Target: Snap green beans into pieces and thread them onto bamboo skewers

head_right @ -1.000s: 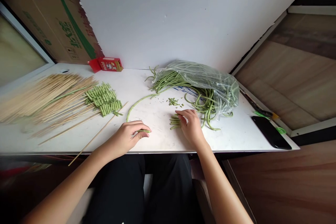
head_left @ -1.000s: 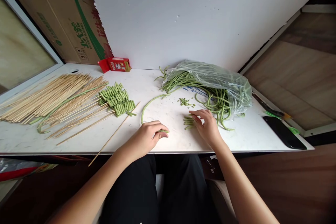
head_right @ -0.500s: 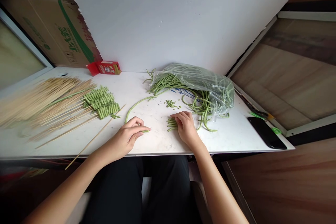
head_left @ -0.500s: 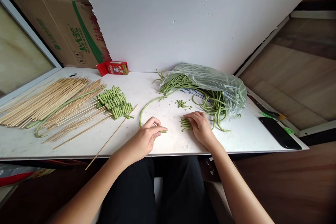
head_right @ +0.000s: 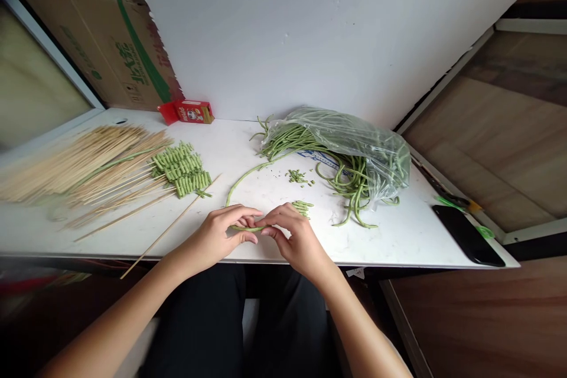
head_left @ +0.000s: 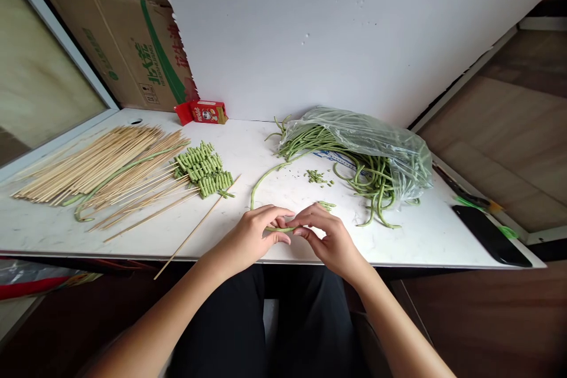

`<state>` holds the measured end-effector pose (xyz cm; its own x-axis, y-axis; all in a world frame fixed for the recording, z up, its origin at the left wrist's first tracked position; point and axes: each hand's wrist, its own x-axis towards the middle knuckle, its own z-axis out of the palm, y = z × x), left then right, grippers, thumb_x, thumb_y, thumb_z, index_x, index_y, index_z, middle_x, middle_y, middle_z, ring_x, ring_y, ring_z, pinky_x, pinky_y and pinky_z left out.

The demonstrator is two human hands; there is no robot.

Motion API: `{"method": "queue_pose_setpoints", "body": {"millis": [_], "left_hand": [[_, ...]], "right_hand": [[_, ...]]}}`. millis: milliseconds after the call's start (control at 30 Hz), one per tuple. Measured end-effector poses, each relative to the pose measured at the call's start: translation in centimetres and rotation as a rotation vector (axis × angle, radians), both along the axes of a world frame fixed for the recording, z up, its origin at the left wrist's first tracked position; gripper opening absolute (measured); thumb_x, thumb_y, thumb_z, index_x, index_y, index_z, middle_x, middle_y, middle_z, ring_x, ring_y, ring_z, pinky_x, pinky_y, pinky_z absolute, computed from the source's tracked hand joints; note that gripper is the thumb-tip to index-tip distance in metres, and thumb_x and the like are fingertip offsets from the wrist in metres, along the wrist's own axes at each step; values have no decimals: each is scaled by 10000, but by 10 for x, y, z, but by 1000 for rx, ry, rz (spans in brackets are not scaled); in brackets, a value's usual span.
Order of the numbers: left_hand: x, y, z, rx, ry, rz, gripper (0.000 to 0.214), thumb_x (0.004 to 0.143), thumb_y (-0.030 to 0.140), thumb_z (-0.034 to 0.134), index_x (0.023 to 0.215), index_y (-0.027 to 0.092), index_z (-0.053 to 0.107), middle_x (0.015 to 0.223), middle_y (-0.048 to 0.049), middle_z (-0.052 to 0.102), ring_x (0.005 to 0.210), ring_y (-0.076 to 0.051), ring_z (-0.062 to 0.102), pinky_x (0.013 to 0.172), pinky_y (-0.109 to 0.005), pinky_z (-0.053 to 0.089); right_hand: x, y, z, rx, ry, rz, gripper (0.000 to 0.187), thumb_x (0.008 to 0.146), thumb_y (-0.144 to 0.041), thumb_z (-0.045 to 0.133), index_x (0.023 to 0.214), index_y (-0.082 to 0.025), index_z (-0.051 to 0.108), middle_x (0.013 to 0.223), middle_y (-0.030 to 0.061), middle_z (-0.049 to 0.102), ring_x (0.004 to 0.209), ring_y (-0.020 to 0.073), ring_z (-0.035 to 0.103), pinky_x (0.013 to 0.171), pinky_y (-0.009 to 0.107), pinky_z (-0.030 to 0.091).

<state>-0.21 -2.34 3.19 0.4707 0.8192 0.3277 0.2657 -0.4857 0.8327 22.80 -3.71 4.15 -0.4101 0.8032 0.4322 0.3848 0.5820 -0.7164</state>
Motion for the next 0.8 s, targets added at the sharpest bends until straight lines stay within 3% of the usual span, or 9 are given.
{"method": "queue_pose_setpoints", "body": {"millis": [233,333,467,633,800], "left_hand": [[-1,2,2,81,41,55,86,955,177,761,1035,204,774,968,-33,763,868,-167,707,799,-278,538],[0,0,4,91,16,31,77,969,153,734,1014,199,775,954,-31,756,867,-161,702,791,-265,524],[2,-3,5,133,57,-23,104,1007,160,678,952,196,758,902,-23,748,846,-163,675,785,-268,499],[4,-6,1,155,146,-82,240,991,44,588,811,179,669,812,12,736,778,-147,650,837,-300,460],[5,-7,-1,118,153,-140,273,916,-50,569,808,176,676,822,37,744,777,-125,674,890,-313,438]], "right_hand": [[6,2,4,18,-9,-56,151,1023,-299,697,1152,-287,775,1009,83,747,977,277,664,872,458,531],[3,-2,8,34,-27,-42,121,984,-298,757,1103,-284,775,984,74,747,962,277,653,878,455,518],[-3,-4,7,54,-29,-32,72,1004,-212,707,1030,-269,743,946,65,731,951,271,620,867,442,502],[-6,-5,3,7,-26,54,192,993,-72,617,968,-245,698,892,56,691,952,260,576,837,418,482],[-4,-3,1,-64,-30,118,258,951,-1,612,919,-241,700,883,44,691,968,245,571,852,394,480]]}}
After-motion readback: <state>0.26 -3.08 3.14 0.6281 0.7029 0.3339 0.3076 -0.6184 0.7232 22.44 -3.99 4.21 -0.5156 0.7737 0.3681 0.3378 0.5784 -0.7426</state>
